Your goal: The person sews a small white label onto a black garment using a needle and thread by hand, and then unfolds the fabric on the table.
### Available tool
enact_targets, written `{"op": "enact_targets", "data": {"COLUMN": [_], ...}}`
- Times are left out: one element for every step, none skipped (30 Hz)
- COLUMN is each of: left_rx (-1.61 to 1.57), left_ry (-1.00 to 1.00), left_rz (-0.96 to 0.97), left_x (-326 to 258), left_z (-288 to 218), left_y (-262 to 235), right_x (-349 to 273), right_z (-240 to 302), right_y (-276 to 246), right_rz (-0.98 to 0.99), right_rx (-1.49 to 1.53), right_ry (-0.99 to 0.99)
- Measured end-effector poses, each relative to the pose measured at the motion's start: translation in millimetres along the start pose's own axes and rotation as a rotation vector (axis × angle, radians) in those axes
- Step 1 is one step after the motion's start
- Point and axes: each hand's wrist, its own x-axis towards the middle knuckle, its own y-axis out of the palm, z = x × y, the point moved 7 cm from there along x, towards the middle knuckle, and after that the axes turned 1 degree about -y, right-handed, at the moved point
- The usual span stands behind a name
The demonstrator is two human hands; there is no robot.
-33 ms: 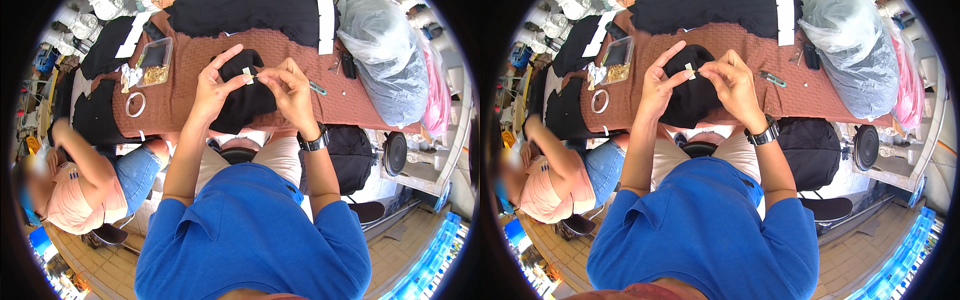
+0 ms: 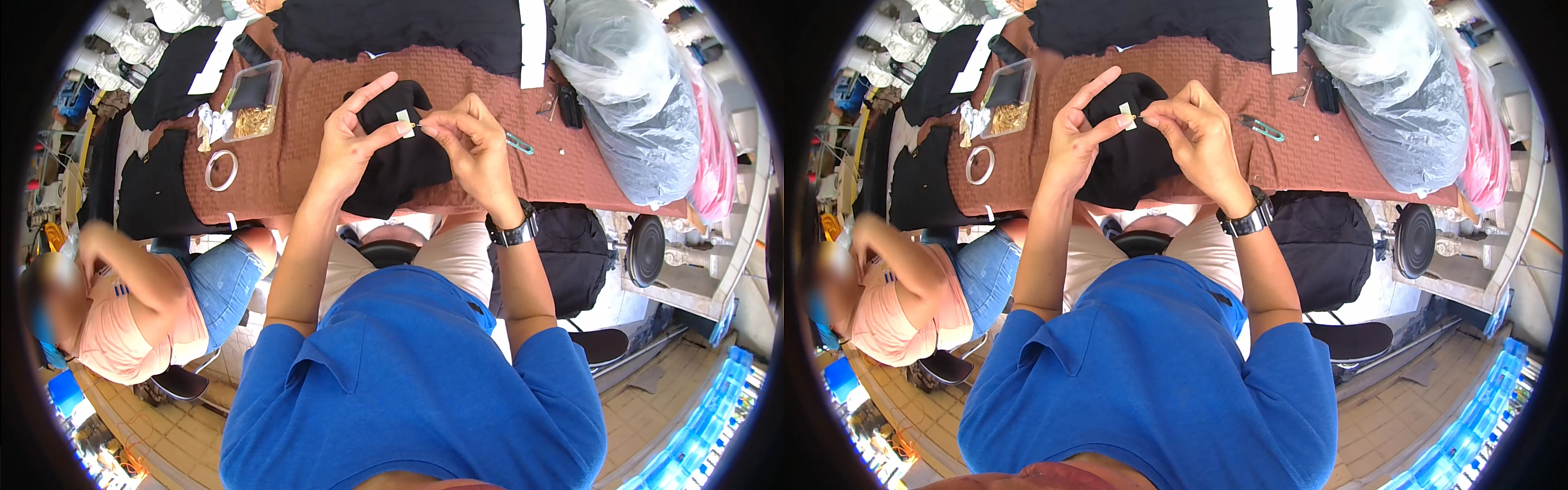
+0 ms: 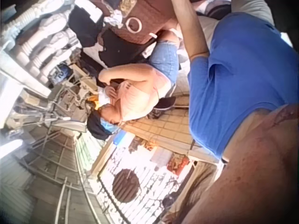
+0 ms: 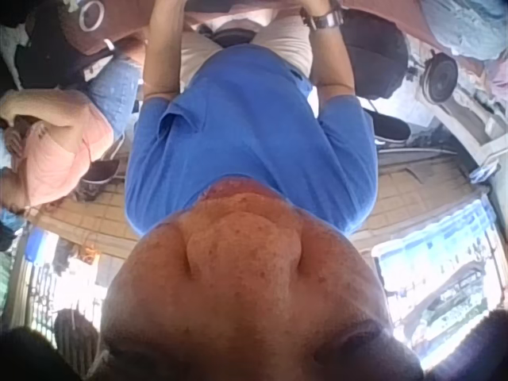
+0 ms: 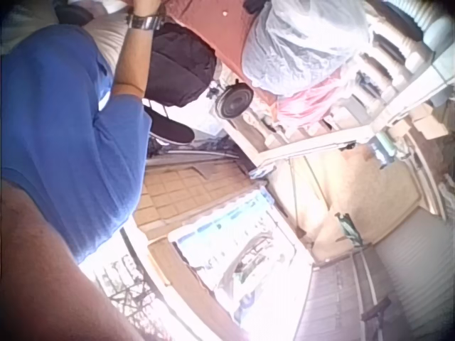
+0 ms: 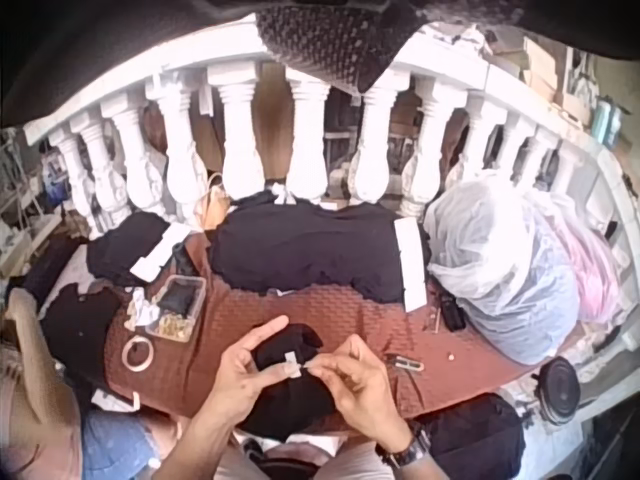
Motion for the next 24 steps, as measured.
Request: {"op": "enact_targets", "data": {"left_rx": [0.027,0.053,0.079,0.113,0.147,0.148,0.149,0.117,0.086,0.096,0.106,0.115,0.118,0.120,0.124,0.124,0.124,0.124,0.164,0.205,0.245,0.247,0.249,0.250], "left_ry": [0.002,0.004,0.005,-0.001,-0.007,-0.016,-0.024,-0.035,-0.044,-0.038,-0.031,-0.025,-0.014,-0.002,0.008,0.021,0.034,0.049,0.065,0.080,0.095,0.093,0.091,0.090], "left_rz": [0.006,0.012,0.019,0.014,0.009,0.009,0.009,0.012,0.016,0.006,-0.003,-0.013,-0.019,-0.025,-0.030,-0.044,-0.058,-0.073,-0.081,-0.089,-0.096,-0.102,-0.108,-0.115], "left_x": [0,0,1,1,1,1,1,1,2,1,1,1,1,3,4,4,4,4,4,4,4,4,3,3], "left_z": [0,-1,-1,0,2,3,4,6,7,7,6,6,8,10,12,13,13,13,13,13,13,12,11,11], "left_y": [0,-1,-1,-3,-5,-5,-6,-5,-5,-5,-6,-7,-7,-7,-7,-6,-6,-6,-6,-6,-6,-4,-2,-2], "right_x": [0,0,0,-1,-1,-3,-4,-4,-5,-5,-6,-7,-9,-9,-9,-8,-6,-3,-1,-2,-3,-4,-4,-3], "right_z": [-1,-2,-3,-4,-6,-10,-13,-14,-16,-16,-18,-20,-22,-22,-23,-23,-14,-4,5,7,8,10,10,10], "right_y": [0,1,1,2,2,3,5,5,6,7,8,9,10,11,12,14,12,10,9,13,17,19,20,21], "right_rz": [0.012,0.018,0.024,0.029,0.037,0.045,0.053,0.050,0.047,0.043,0.042,0.042,0.041,0.029,0.015,0.001,-0.022,-0.044,-0.065,-0.051,-0.039,-0.026,-0.022,-0.018], "right_rx": [-0.003,0.012,0.026,0.041,0.052,0.062,0.072,0.098,0.124,0.149,0.182,0.214,0.246,0.241,0.237,0.232,0.162,0.091,0.020,-0.004,-0.027,-0.051,-0.062,-0.073], "right_ry": [0.002,0.017,0.032,0.048,0.071,0.094,0.117,0.120,0.122,0.125,0.157,0.191,0.224,0.236,0.248,0.260,0.191,0.120,0.050,0.006,-0.037,-0.080,-0.075,-0.069]}}
